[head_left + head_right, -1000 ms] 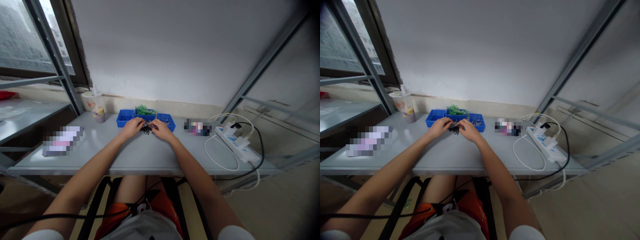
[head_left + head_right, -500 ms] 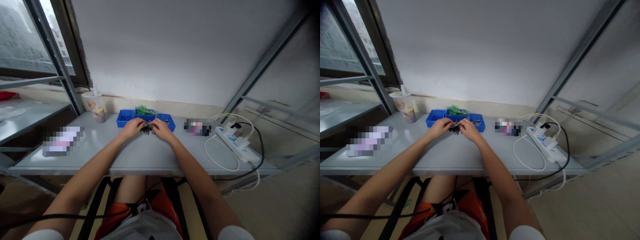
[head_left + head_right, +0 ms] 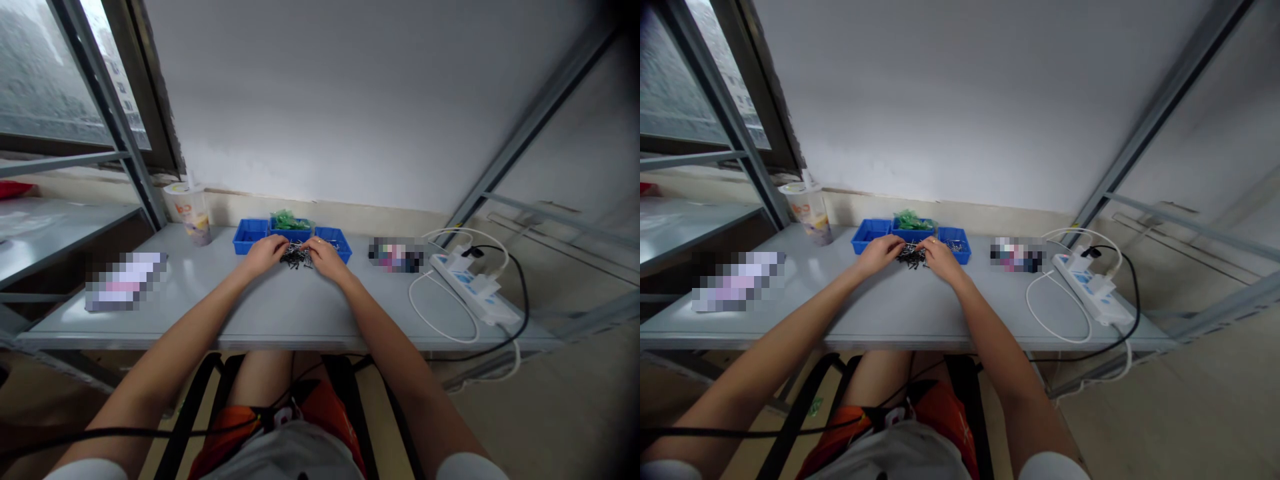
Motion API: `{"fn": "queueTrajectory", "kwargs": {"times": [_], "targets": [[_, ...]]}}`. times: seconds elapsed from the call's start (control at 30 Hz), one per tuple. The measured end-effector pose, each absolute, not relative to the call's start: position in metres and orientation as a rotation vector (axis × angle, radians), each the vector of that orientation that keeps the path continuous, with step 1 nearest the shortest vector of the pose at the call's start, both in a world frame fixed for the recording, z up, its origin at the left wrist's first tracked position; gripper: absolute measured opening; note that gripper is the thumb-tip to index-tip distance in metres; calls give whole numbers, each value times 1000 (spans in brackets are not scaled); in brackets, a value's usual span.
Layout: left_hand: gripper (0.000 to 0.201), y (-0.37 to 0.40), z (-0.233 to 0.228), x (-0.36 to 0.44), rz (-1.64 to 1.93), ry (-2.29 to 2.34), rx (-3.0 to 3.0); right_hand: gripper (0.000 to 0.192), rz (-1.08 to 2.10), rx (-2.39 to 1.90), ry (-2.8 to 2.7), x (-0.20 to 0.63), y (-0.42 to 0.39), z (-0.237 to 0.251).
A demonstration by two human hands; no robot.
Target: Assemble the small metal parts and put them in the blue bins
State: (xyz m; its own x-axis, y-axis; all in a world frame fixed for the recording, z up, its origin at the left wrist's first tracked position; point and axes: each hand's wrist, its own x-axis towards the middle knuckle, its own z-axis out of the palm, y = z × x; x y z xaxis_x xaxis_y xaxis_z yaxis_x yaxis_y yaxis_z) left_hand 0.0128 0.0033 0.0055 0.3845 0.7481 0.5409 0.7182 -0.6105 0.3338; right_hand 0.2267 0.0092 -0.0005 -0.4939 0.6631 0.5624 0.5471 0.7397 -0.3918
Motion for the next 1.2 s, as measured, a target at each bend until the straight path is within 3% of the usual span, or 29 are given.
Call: {"fn": "queueTrajectory", "kwargs": {"times": [0.47,0.63,0.87,1.2], "targets": [[24,2,6,14,1082,1384,2542,29,175,-985,-2210,226,10,-2],[25,6,2,13,953,1423,2547,25,56,-1254,-2114,235,12,1],[29,10,-16,13,639,1356,2712,34,-111,-1706,-2004,255,16,0],[27,13,-29,19,504,1279,2807,22,123,-1202,-2168,229,8,4]]}}
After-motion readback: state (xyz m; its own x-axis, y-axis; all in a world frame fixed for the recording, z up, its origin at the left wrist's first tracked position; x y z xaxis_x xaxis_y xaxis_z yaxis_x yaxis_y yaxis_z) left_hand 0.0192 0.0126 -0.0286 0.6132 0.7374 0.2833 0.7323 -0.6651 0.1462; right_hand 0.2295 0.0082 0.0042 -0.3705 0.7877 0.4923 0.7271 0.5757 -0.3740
